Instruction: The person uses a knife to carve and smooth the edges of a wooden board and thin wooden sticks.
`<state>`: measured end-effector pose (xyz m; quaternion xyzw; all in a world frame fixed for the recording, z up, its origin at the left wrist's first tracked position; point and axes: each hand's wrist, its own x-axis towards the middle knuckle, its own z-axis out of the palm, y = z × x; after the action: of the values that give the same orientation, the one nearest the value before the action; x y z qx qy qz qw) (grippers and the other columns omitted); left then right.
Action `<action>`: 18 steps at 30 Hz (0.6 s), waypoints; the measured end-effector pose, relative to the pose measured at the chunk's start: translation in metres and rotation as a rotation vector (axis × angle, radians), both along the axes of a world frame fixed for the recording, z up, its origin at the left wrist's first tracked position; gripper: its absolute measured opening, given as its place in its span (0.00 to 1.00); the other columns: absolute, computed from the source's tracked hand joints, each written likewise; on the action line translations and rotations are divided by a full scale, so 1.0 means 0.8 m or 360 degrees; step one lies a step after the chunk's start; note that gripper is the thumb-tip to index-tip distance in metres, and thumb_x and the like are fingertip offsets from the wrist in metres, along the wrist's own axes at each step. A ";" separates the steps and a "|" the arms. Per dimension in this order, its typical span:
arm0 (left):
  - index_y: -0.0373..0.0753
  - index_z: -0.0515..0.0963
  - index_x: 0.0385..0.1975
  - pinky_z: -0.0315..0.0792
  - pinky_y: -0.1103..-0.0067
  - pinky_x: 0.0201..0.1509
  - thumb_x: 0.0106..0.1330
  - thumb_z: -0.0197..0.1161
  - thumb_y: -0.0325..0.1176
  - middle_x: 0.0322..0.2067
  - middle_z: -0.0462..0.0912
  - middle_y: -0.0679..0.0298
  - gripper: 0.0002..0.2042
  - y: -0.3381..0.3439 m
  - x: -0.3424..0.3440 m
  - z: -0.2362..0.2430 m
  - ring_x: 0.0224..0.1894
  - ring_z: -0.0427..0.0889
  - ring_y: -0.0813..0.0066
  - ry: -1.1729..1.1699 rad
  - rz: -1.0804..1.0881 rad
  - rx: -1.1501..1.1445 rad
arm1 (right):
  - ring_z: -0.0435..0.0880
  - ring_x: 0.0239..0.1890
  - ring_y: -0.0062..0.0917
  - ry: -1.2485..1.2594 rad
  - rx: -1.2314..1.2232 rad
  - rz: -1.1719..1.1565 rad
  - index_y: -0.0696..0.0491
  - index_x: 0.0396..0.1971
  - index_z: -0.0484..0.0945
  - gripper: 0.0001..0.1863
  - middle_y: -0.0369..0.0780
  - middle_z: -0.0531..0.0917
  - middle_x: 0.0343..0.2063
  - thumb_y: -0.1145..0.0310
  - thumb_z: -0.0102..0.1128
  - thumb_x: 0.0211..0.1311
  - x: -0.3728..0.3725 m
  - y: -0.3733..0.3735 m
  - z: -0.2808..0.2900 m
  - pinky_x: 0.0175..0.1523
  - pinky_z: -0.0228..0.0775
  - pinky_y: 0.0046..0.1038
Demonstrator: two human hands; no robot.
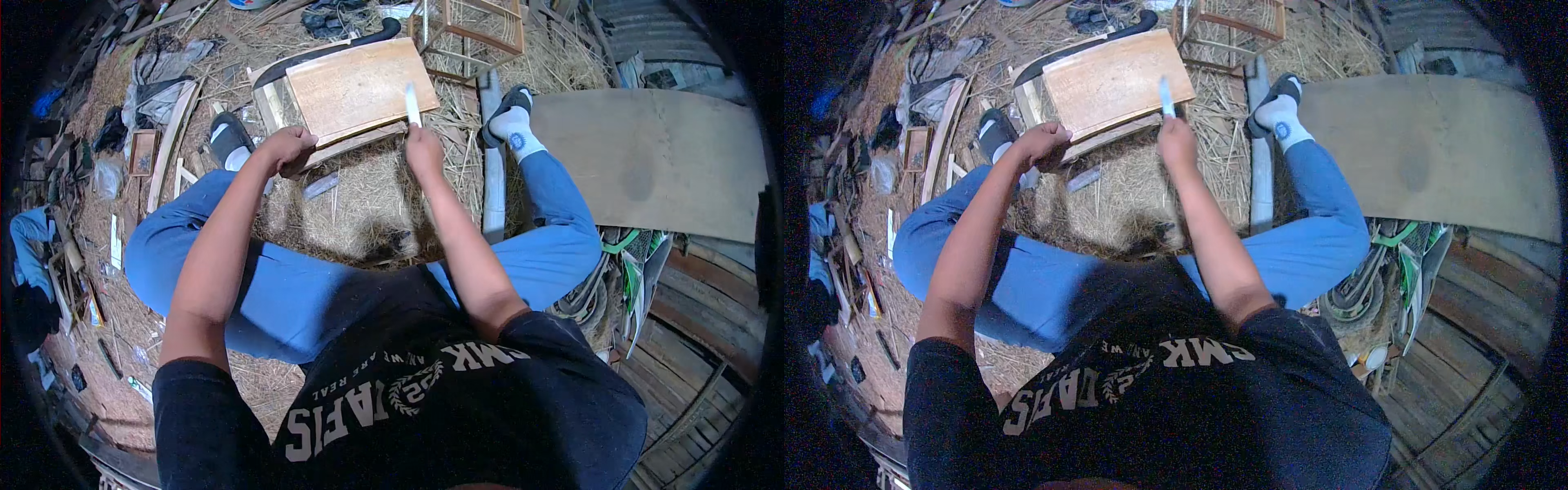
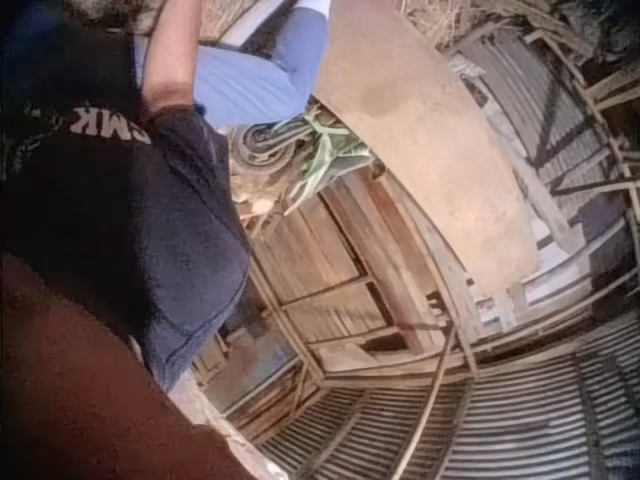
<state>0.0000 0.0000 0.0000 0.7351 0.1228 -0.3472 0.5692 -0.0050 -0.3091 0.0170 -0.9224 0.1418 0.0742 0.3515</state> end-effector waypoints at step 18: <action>0.43 0.70 0.21 0.55 0.75 0.12 0.72 0.59 0.42 0.13 0.68 0.70 0.16 0.011 0.003 -0.014 0.11 0.62 0.79 -0.0042 -0.0121 0.0097 | 0.82 0.38 0.55 -0.0047 0.0063 0.0162 0.57 0.34 0.82 0.22 0.55 0.84 0.32 0.55 0.45 0.72 -0.023 0.076 0.011 0.45 0.72 0.51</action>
<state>0.0026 0.0090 -0.0114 0.7607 0.0975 -0.3549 0.5346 -0.0233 -0.2484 0.0261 -0.9223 0.0879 0.0813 0.3674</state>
